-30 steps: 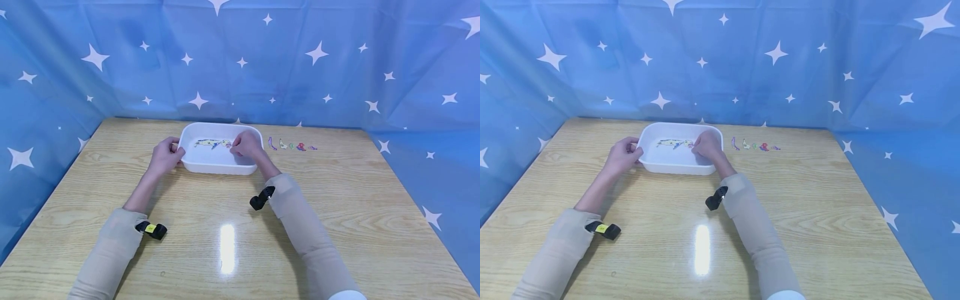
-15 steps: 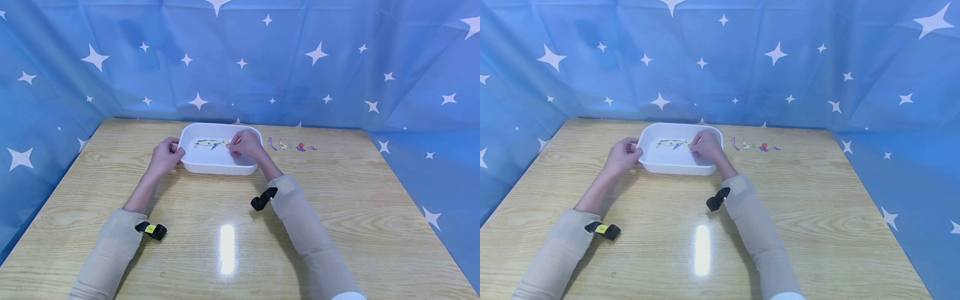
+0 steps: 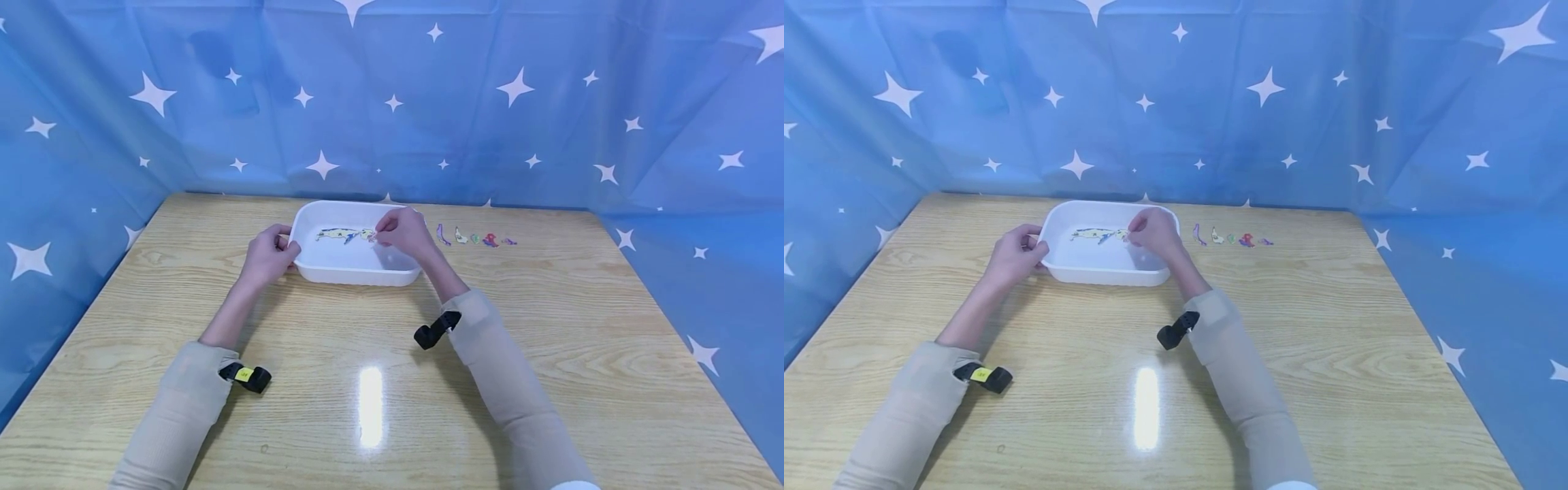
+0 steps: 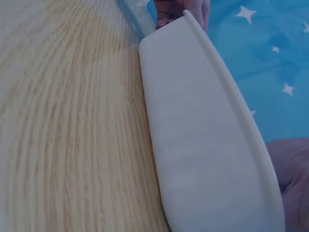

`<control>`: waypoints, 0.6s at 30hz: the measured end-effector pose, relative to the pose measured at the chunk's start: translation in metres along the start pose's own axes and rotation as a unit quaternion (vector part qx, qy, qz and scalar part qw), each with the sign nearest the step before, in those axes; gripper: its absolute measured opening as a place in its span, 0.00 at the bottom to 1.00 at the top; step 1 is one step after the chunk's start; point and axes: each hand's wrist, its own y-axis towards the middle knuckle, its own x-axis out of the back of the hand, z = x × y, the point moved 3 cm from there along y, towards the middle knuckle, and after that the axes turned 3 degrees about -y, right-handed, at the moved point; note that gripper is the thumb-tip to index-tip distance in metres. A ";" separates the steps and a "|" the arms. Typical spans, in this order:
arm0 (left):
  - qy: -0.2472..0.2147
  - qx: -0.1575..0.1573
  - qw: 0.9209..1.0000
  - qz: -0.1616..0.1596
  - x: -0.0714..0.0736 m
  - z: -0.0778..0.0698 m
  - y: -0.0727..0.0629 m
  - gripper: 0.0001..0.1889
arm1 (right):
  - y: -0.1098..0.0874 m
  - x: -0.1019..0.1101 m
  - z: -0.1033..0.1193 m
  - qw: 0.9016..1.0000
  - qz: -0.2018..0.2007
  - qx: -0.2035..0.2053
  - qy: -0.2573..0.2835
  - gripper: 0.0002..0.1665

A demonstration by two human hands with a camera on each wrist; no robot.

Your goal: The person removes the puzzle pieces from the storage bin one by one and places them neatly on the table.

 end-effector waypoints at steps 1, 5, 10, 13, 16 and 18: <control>0.000 -0.001 1.000 0.000 0.000 0.000 0.000 0.22 | -0.001 0.001 0.000 1.000 -0.002 0.003 0.002 0.08; 0.001 -0.001 1.000 -0.003 0.000 0.001 0.000 0.22 | -0.004 0.007 0.000 1.000 -0.011 0.009 0.005 0.09; 0.000 -0.002 1.000 -0.005 -0.002 0.000 -0.002 0.21 | -0.010 0.016 0.002 0.999 -0.028 0.025 0.003 0.08; 0.002 -0.003 1.000 -0.006 -0.002 0.000 -0.004 0.21 | -0.014 0.021 0.004 0.998 -0.038 0.041 0.001 0.08; 0.003 -0.003 1.000 -0.006 -0.002 -0.001 -0.005 0.22 | -0.017 0.026 0.005 0.997 -0.048 0.056 0.004 0.07; 0.004 -0.003 1.000 -0.005 -0.003 -0.001 -0.006 0.22 | -0.019 0.030 0.004 0.997 -0.053 0.058 0.011 0.07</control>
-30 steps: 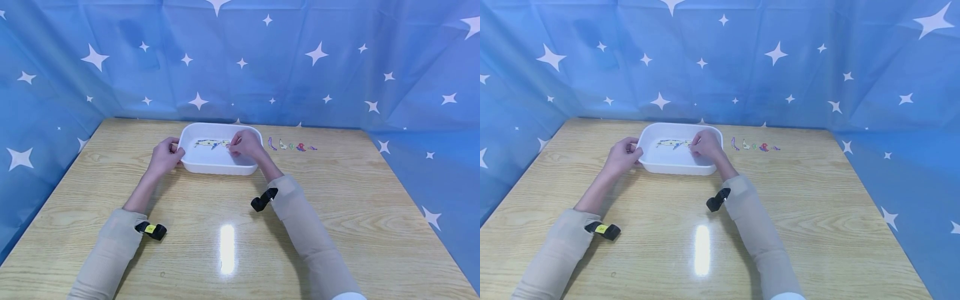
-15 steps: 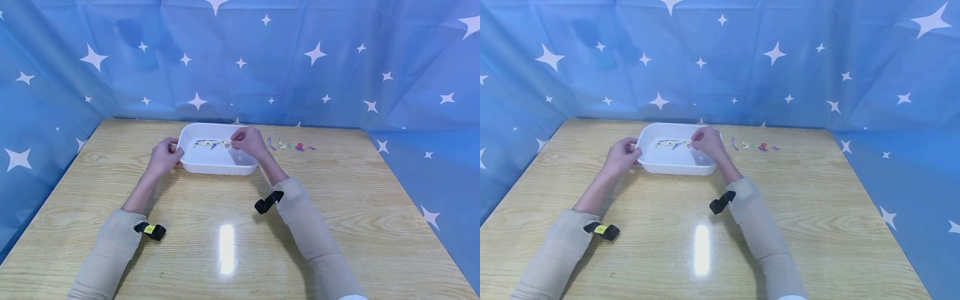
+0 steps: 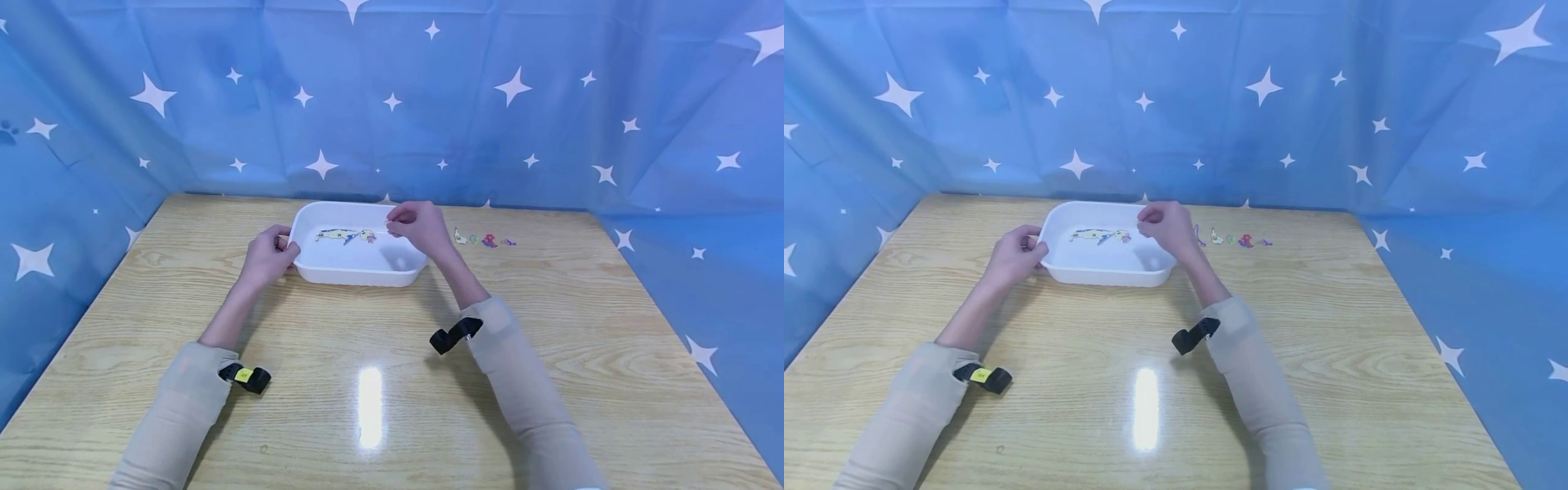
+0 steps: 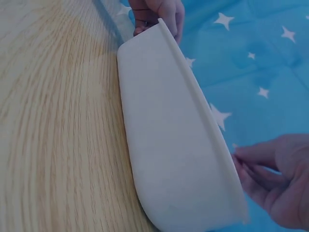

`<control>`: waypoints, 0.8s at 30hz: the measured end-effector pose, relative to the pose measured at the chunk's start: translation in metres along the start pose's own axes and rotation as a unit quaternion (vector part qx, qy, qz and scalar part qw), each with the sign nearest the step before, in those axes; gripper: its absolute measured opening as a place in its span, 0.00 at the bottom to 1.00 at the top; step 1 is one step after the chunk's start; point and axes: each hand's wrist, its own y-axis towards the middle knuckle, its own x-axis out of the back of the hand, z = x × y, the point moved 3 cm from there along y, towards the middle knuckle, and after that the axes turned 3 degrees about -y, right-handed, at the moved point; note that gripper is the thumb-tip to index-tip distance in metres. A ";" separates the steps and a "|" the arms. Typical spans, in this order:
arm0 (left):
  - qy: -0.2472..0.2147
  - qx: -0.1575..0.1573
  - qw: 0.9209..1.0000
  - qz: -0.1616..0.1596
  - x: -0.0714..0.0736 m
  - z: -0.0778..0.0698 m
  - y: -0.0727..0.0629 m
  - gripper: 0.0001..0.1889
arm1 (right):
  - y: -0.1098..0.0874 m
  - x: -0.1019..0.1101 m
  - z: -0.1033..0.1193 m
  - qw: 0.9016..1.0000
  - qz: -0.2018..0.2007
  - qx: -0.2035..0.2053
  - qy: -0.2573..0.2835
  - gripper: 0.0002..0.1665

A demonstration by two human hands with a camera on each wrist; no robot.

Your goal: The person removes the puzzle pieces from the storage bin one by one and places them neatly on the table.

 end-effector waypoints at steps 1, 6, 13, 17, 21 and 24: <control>-0.001 0.000 1.000 0.000 0.000 0.000 0.000 0.22 | -0.001 0.002 -0.001 1.000 -0.003 -0.001 0.003 0.07; 0.002 0.002 1.000 -0.001 0.000 -0.001 0.000 0.21 | -0.005 0.014 -0.005 1.000 -0.012 -0.006 0.016 0.07; 0.000 0.004 1.000 -0.001 0.000 -0.002 -0.001 0.21 | -0.011 0.038 -0.019 0.999 -0.035 -0.009 0.037 0.08; 0.001 0.004 1.000 0.000 0.000 -0.002 -0.001 0.21 | -0.014 0.051 -0.031 0.997 -0.042 -0.029 0.058 0.10; -0.002 0.006 1.000 0.000 0.000 -0.001 0.000 0.21 | -0.018 0.061 -0.043 0.997 -0.039 -0.039 0.061 0.12; -0.004 0.004 1.000 0.001 0.000 -0.001 0.001 0.21 | -0.021 0.066 -0.051 0.997 -0.032 -0.043 0.058 0.11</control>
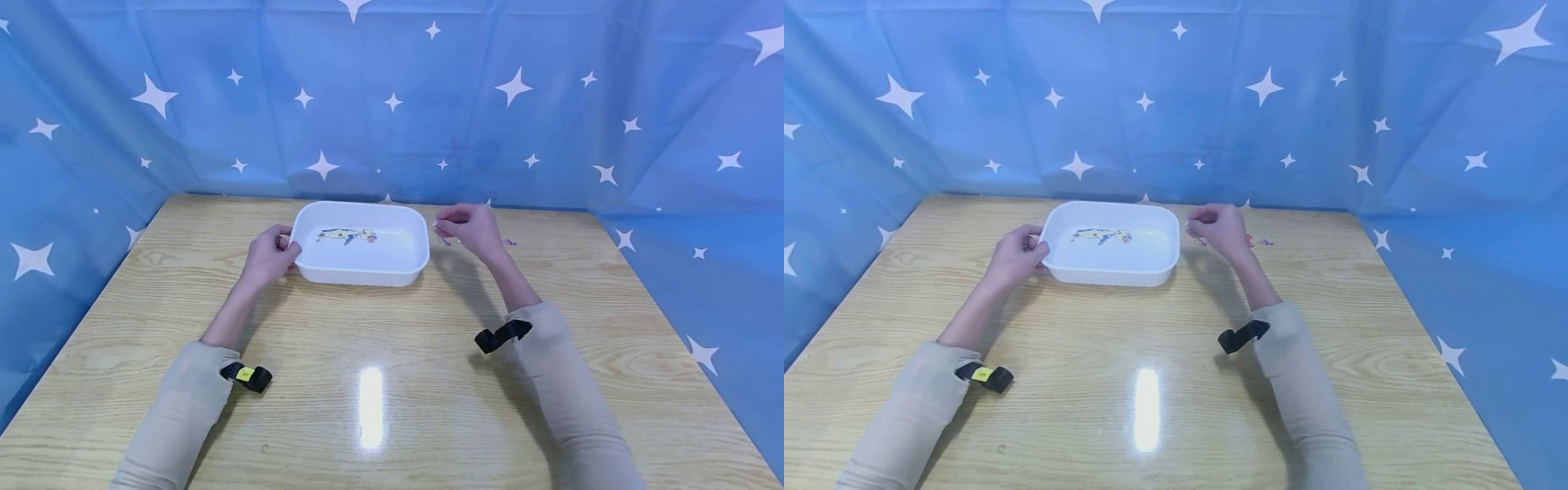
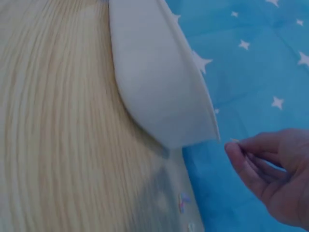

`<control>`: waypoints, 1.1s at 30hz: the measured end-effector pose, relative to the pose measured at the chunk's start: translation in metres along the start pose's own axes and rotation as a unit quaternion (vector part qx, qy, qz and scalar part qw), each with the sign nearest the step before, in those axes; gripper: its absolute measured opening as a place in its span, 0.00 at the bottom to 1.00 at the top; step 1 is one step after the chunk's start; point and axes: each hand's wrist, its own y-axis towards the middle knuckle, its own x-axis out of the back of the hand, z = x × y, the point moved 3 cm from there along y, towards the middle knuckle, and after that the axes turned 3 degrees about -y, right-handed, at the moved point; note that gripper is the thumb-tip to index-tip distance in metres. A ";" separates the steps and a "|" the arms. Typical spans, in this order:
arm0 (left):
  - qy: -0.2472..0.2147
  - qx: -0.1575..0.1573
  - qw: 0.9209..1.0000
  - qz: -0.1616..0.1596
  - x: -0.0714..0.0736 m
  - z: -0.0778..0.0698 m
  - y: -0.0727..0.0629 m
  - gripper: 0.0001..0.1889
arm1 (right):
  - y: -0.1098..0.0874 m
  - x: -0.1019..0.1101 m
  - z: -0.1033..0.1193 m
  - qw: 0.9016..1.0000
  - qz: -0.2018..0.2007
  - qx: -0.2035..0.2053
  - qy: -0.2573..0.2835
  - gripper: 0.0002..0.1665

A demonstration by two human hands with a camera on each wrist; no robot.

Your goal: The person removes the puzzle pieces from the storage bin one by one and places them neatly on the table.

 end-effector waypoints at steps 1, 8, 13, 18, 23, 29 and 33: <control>0.000 -0.001 1.000 0.000 0.000 0.000 0.000 0.21 | 0.000 0.002 -0.003 1.000 0.003 -0.001 -0.002 0.11; 0.002 -0.001 1.000 0.004 -0.001 -0.002 0.000 0.21 | -0.003 0.008 -0.022 0.997 0.045 -0.021 -0.065 0.12; 0.003 0.001 1.000 0.003 -0.001 -0.002 0.001 0.21 | -0.005 0.011 -0.035 0.988 0.067 -0.060 -0.124 0.12; 0.002 0.000 1.000 0.002 -0.001 -0.001 0.001 0.21 | -0.008 0.011 -0.043 0.980 0.097 -0.093 -0.145 0.12; 0.000 -0.002 1.000 -0.001 0.000 0.000 0.001 0.21 | -0.009 0.008 -0.046 0.973 0.136 -0.104 -0.155 0.11; 0.002 -0.005 1.000 -0.002 0.000 0.000 0.001 0.21 | -0.009 0.004 -0.050 0.971 0.143 -0.101 -0.165 0.10; 0.000 -0.004 1.000 -0.001 0.000 0.001 0.001 0.20 | -0.009 0.004 -0.053 0.971 0.141 -0.092 -0.171 0.09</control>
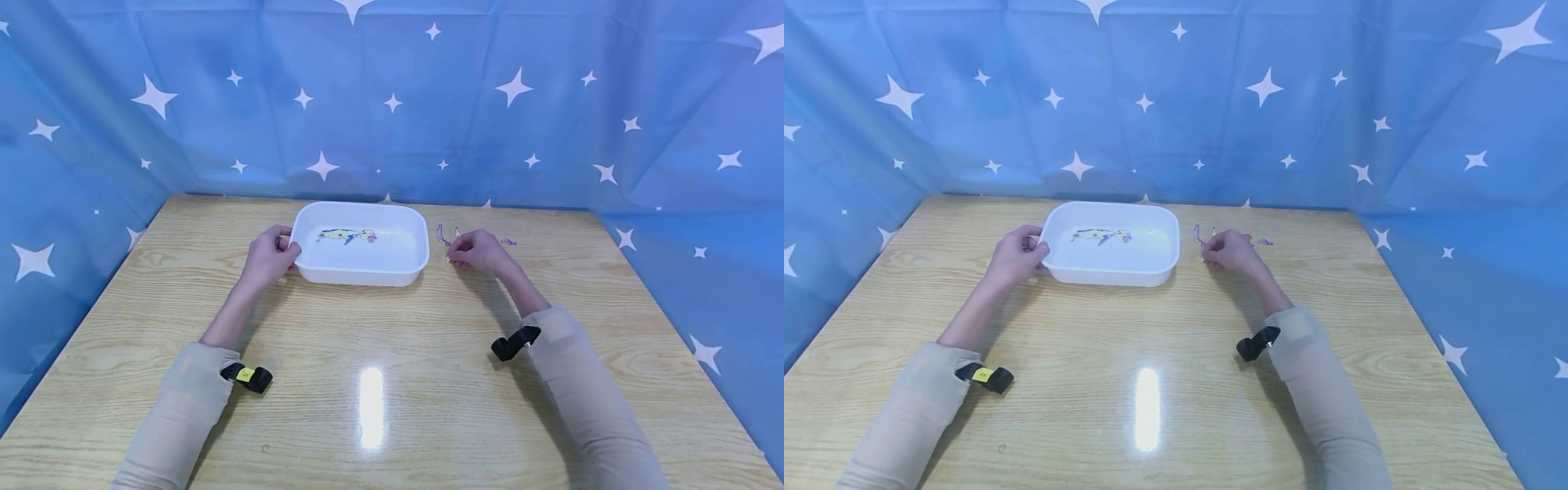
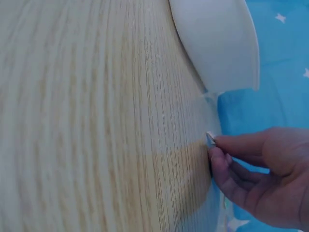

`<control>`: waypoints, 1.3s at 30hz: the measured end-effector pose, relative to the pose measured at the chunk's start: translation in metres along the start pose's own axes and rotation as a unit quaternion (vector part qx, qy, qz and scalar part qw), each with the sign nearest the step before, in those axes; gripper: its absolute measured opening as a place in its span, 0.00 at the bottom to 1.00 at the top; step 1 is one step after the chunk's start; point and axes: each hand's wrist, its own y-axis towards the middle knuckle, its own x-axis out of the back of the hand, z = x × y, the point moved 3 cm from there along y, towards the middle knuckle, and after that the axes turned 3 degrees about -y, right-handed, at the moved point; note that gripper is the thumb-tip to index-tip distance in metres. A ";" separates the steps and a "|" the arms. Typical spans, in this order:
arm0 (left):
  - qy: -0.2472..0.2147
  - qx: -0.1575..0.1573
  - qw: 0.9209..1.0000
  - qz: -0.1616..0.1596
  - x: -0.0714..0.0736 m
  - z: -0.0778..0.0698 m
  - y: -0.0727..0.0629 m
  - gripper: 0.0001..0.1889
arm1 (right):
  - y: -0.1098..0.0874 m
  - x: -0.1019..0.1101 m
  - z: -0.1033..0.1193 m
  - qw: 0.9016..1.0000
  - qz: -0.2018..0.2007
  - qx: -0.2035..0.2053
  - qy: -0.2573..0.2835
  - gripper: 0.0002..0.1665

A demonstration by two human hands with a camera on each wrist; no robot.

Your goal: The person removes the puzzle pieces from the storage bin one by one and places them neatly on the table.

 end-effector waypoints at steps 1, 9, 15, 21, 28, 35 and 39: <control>-0.001 0.001 1.000 0.000 0.000 0.000 0.000 0.20 | 0.000 0.000 0.000 1.000 0.000 0.003 -0.002 0.09; -0.002 0.000 1.000 0.001 0.000 0.001 0.000 0.21 | -0.004 0.006 0.000 1.000 -0.005 0.008 0.002 0.13; -0.001 -0.001 1.000 0.001 0.000 0.000 0.000 0.21 | -0.007 0.012 0.000 0.999 -0.015 0.020 0.024 0.16; -0.002 0.001 1.000 0.001 0.000 0.000 -0.001 0.21 | -0.009 0.016 0.010 0.997 -0.046 0.048 0.026 0.19; 0.000 0.002 1.000 0.005 0.000 -0.001 -0.002 0.22 | -0.011 0.019 0.030 0.989 -0.100 0.081 0.067 0.19; 0.007 0.003 1.000 0.002 0.001 -0.001 -0.002 0.22 | -0.011 0.018 0.057 0.975 -0.153 0.135 0.086 0.14; 0.009 0.003 1.000 0.001 0.000 -0.001 -0.001 0.22 | -0.008 0.013 0.074 0.974 -0.153 0.148 0.084 0.14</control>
